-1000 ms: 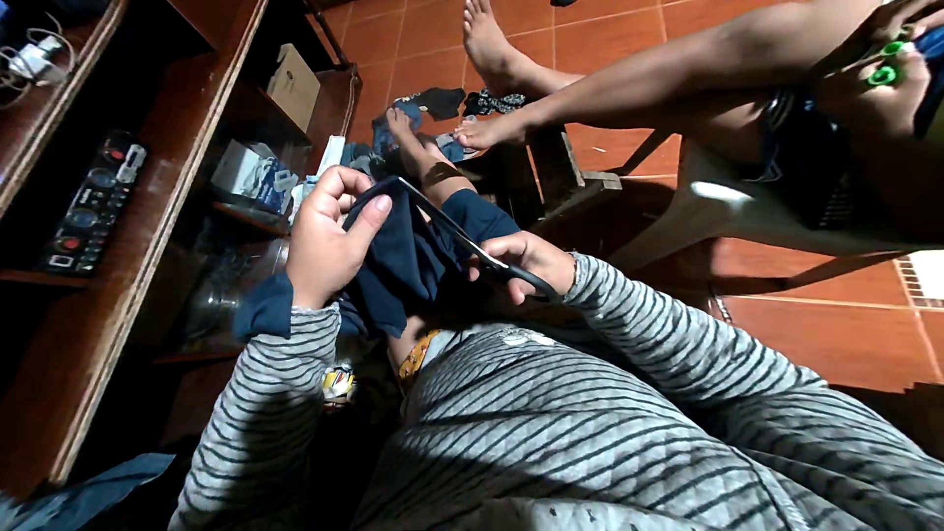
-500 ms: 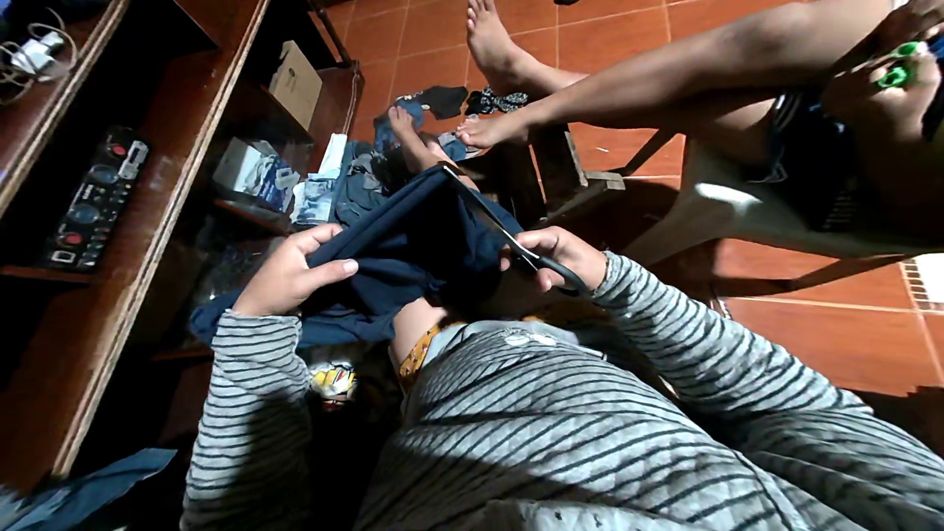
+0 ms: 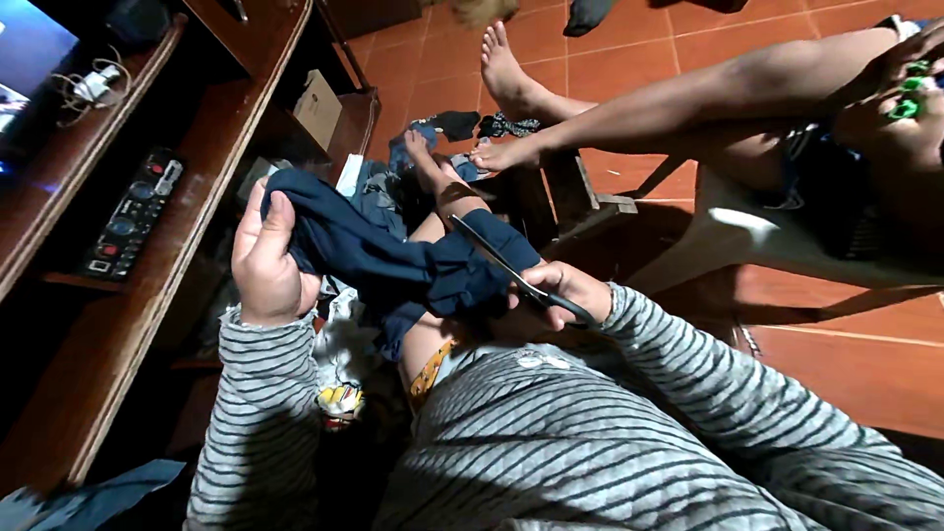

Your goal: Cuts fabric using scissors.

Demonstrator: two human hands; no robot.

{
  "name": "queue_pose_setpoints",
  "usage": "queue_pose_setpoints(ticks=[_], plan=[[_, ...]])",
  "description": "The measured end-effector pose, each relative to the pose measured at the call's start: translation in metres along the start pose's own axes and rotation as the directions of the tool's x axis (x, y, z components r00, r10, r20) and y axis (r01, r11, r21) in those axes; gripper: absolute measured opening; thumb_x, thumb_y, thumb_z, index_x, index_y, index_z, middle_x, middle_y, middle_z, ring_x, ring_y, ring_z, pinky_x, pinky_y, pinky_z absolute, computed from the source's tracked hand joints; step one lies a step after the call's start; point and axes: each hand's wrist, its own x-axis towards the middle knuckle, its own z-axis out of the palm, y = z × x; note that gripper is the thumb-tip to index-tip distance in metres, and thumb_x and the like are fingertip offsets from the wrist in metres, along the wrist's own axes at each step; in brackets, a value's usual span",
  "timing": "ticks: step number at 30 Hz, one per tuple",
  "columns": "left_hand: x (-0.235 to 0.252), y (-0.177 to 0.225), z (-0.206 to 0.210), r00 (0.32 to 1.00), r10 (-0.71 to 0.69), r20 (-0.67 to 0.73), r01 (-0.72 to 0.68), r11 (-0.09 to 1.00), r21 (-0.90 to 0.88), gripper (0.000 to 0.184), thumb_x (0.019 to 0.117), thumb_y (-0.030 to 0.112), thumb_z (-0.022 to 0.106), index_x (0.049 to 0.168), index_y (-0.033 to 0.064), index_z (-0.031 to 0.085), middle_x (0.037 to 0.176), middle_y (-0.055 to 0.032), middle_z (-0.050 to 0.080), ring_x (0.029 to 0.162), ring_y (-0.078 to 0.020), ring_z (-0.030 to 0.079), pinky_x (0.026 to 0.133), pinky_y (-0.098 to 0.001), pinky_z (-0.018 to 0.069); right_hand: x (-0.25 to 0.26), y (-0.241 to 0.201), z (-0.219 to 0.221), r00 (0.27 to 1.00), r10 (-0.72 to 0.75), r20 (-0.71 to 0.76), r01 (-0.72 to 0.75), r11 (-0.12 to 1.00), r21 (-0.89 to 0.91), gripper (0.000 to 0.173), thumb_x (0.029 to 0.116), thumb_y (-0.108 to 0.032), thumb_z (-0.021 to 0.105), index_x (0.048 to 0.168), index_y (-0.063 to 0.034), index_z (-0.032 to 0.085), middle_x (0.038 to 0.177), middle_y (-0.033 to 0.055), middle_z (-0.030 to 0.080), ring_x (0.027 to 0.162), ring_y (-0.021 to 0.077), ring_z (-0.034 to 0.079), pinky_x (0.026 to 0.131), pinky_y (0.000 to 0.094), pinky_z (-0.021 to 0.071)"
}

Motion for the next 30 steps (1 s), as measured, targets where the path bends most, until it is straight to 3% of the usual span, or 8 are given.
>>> queue_pose_setpoints(ticks=[3, 7, 10, 16, 25, 30], plan=[[0.005, 0.015, 0.014, 0.997, 0.054, 0.049, -0.06, 0.991, 0.123, 0.026, 0.1111, 0.017, 0.032, 0.117, 0.0219, 0.056, 0.099, 0.0135, 0.068, 0.094, -0.0003, 0.067, 0.087, -0.0226, 0.058, 0.003, 0.001, 0.003, 1.0, -0.02, 0.021, 0.021, 1.0, -0.02, 0.055, 0.0847, -0.062, 0.073, 0.109, -0.0127, 0.071, 0.095, -0.0129, 0.068, 0.078, -0.0087, 0.058, 0.066, 0.0125, 0.0487], [0.013, 0.031, 0.025, 0.988, 0.048, 0.15, -0.076, 0.98, 0.186, 0.029, 0.1111, 0.016, 0.029, 0.114, 0.0219, 0.057, 0.096, 0.015, 0.068, 0.091, 0.0014, 0.067, 0.085, -0.0205, 0.0575, 0.002, 0.005, 0.01, 0.994, -0.034, 0.106, 0.021, 0.992, 0.125, 0.053, 0.0853, -0.058, 0.076, 0.112, -0.0132, 0.068, 0.085, -0.0121, 0.065, 0.067, -0.006, 0.058, 0.057, 0.014, 0.0492], [0.019, 0.037, 0.027, 0.979, 0.046, 0.198, -0.085, 0.978, 0.193, 0.033, 0.1109, 0.014, 0.027, 0.114, 0.0215, 0.059, 0.097, 0.0153, 0.068, 0.092, 0.002, 0.067, 0.086, -0.0195, 0.0569, -0.001, 0.005, 0.016, 0.985, -0.063, 0.159, 0.032, 0.981, 0.191, 0.057, 0.0856, -0.058, 0.075, 0.116, -0.0111, 0.066, 0.083, -0.0099, 0.063, 0.068, -0.0042, 0.057, 0.06, 0.0145, 0.0492], [0.023, 0.038, 0.028, 0.983, 0.021, 0.18, -0.057, 0.979, 0.193, 0.033, 0.1114, 0.014, 0.025, 0.117, 0.0208, 0.057, 0.099, 0.0145, 0.069, 0.095, 0.001, 0.067, 0.089, -0.0209, 0.0567, -0.006, -0.007, 0.016, 0.987, -0.148, 0.059, 0.134, 0.972, 0.193, 0.056, 0.0881, -0.061, 0.071, 0.12, -0.0144, 0.065, 0.089, -0.0125, 0.063, 0.072, -0.0077, 0.056, 0.061, 0.0118, 0.0473], [0.025, 0.038, 0.028, 0.961, 0.035, 0.273, -0.077, 0.986, 0.145, 0.038, 0.1104, 0.014, 0.025, 0.113, 0.0233, 0.062, 0.099, 0.0145, 0.069, 0.095, 0.0024, 0.066, 0.087, -0.0183, 0.0556, -0.017, -0.003, 0.012, 0.992, -0.101, 0.082, 0.089, 0.987, 0.137, 0.055, 0.0871, -0.054, 0.075, 0.118, -0.0097, 0.066, 0.101, -0.0093, 0.067, 0.081, -0.0072, 0.058, 0.069, 0.0126, 0.0493], [0.025, 0.039, 0.027, 0.957, 0.032, 0.287, -0.085, 0.981, 0.174, 0.038, 0.1101, 0.013, 0.025, 0.113, 0.024, 0.062, 0.099, 0.0152, 0.07, 0.093, 0.0031, 0.066, 0.085, -0.017, 0.0556, -0.022, -0.003, 0.01, 0.993, -0.056, 0.106, 0.04, 0.988, 0.149, 0.054, 0.0856, -0.054, 0.077, 0.116, -0.0103, 0.067, 0.097, -0.0111, 0.066, 0.076, -0.0086, 0.057, 0.065, 0.0115, 0.0482]])
